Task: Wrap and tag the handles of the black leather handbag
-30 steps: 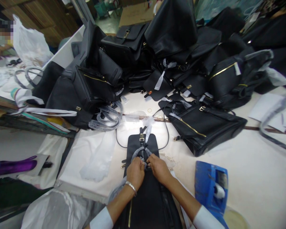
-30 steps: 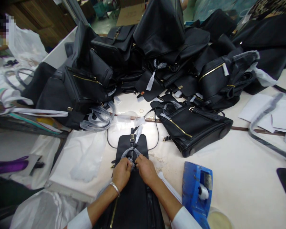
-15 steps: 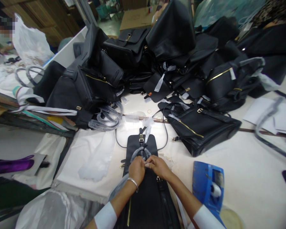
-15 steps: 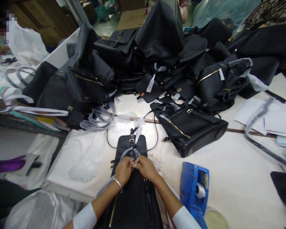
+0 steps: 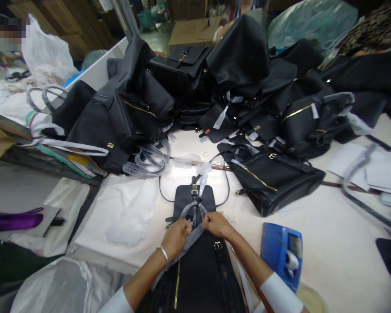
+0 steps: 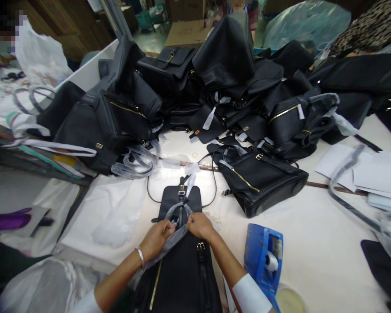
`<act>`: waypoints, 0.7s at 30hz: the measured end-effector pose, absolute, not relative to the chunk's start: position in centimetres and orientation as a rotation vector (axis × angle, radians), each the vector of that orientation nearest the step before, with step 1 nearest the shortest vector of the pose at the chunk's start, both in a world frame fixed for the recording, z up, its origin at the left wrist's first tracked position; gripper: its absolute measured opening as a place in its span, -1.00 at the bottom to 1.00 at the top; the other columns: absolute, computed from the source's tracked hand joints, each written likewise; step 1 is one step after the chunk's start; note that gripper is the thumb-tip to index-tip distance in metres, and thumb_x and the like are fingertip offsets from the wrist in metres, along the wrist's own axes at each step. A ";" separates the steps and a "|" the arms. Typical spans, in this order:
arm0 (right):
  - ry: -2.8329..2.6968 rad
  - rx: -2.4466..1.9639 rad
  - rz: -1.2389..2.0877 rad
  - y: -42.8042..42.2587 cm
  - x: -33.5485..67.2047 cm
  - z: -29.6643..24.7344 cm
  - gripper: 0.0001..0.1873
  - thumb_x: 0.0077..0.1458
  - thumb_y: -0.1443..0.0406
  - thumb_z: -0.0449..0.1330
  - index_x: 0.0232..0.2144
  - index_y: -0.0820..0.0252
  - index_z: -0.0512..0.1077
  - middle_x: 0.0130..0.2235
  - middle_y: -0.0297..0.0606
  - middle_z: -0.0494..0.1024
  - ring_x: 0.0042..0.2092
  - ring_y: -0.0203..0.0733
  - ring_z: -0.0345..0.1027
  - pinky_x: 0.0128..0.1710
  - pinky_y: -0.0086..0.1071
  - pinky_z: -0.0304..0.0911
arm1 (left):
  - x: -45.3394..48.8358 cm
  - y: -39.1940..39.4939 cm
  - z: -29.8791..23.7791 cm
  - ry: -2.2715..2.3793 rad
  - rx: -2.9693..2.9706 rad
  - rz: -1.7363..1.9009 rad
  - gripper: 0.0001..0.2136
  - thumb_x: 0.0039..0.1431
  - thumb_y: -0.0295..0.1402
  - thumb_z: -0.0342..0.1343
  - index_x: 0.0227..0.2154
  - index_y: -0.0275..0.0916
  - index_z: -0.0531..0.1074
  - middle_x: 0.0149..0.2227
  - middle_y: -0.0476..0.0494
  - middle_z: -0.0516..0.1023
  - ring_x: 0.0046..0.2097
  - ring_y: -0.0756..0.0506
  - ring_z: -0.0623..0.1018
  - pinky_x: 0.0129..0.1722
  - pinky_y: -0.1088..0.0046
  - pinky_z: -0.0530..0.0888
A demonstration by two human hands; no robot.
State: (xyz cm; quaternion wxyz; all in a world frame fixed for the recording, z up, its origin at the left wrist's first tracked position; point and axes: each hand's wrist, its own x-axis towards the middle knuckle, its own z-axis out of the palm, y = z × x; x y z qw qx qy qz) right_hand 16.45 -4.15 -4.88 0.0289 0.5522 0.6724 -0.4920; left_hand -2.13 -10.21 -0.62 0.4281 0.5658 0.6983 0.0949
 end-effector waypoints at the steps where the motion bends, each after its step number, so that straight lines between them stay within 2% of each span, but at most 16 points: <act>1: 2.083 1.677 -1.489 -4.0 16.5 -4.7 -0.92 -0.10 0.35 0.14 -0.56 0.15 0.43 -0.46 -0.33 0.57 -0.39 -0.25 0.42 -0.47 -0.51 0.13 | -2.6 -10.3 -0.3 1.735 1.405 0.217 -0.86 0.11 -0.45 0.00 -0.50 -0.21 0.41 -0.49 -0.01 0.48 -0.39 -0.04 0.45 -0.40 0.49 0.26; 6: 2.155 1.621 -1.213 -3.7 16.2 -4.5 -0.90 -0.08 0.39 0.13 -0.54 0.19 0.45 -0.40 -0.15 0.59 -0.34 -0.10 0.45 -0.44 -0.41 0.18 | -4.2 -10.5 -0.1 1.708 1.372 0.162 -0.83 0.09 -0.44 0.00 -0.58 -0.22 0.38 -0.60 0.00 0.43 -0.50 -0.03 0.42 -0.48 0.50 0.19; 11: 2.269 1.560 -0.962 -4.2 14.8 -4.1 -0.85 0.00 0.44 0.11 -0.37 0.26 0.47 -0.29 -0.01 0.57 -0.25 -0.04 0.46 -0.30 -0.32 0.27 | -3.5 -10.7 -0.9 1.707 1.358 0.216 -0.85 0.12 -0.42 -0.04 -0.50 -0.21 0.39 -0.54 0.01 0.47 -0.45 -0.03 0.45 -0.46 0.52 0.22; 17: 2.361 1.574 -0.716 -5.4 13.6 -3.3 -0.70 0.13 0.52 -0.08 -0.28 0.33 0.45 -0.10 0.12 0.44 -0.12 0.04 0.41 -0.26 -0.23 0.30 | -2.9 -11.6 -0.6 1.687 1.322 0.351 -0.88 0.11 -0.45 -0.04 -0.41 -0.19 0.39 -0.52 0.04 0.45 -0.43 -0.01 0.44 -0.41 0.52 0.28; 21: 2.312 1.633 -0.647 -5.0 13.3 -3.5 -0.70 0.12 0.56 -0.09 -0.29 0.36 0.43 -0.18 0.10 0.45 -0.23 -0.05 0.45 -0.33 -0.30 0.31 | -3.1 -12.3 -1.5 1.656 1.028 0.599 -0.93 0.05 -0.47 0.00 -0.40 -0.20 0.35 -0.48 0.01 0.47 -0.40 -0.03 0.48 -0.40 0.50 0.33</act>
